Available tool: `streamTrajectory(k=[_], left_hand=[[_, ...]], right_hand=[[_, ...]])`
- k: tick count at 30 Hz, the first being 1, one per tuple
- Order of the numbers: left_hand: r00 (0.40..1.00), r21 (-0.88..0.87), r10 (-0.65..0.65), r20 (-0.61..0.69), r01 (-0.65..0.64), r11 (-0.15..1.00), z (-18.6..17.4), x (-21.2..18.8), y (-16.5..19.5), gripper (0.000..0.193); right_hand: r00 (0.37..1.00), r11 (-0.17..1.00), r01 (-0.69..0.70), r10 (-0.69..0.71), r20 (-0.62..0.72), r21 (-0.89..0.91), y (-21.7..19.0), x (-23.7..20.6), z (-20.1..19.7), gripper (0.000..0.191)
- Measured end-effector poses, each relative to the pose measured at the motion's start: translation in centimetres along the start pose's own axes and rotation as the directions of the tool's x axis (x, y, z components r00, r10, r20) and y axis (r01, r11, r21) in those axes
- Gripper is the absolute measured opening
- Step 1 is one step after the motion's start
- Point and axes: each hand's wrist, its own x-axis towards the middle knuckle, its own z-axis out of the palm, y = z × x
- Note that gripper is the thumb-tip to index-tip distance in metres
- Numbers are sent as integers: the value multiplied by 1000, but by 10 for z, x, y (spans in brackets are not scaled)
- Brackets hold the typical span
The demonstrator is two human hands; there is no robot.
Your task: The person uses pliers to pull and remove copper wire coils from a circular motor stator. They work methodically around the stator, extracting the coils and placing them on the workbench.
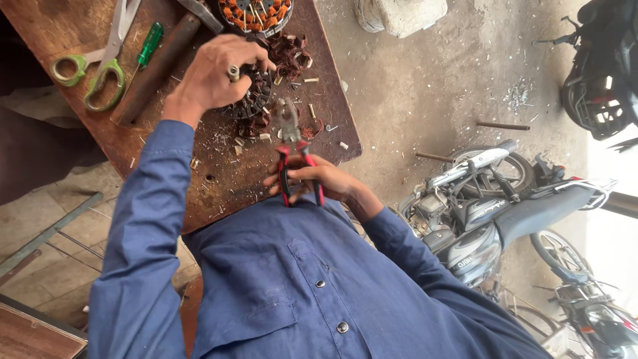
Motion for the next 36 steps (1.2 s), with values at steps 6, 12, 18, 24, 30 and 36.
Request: streamTrajectory(k=[6,12,18,24,30,36], left_hand=[[999,84,47,-19,-46,995,-2,-5,4,41],[998,-2,-47,-32,47,999,-1,-4,9,40],[988,11,-119,-100,120,993,12,-2,11,34],[989,-22,-128,-67,127,992,13,4,11,31],[985,-20,-157,-75,156,988,9,11,16,32],[985,-43,-162,-57,159,986,4,14,15,29]], right_hand=[[998,999,-11,9,58,34,11,21,2,48],[982,949,-153,114,153,275,14,40,3,66],[941,868,-245,105,322,432,6,42,-6,66],[941,877,-238,102,322,417,15,42,-15,55],[945,930,-219,127,301,296,-5,42,-21,52],[945,869,-252,126,302,426,-16,50,-7,51]])
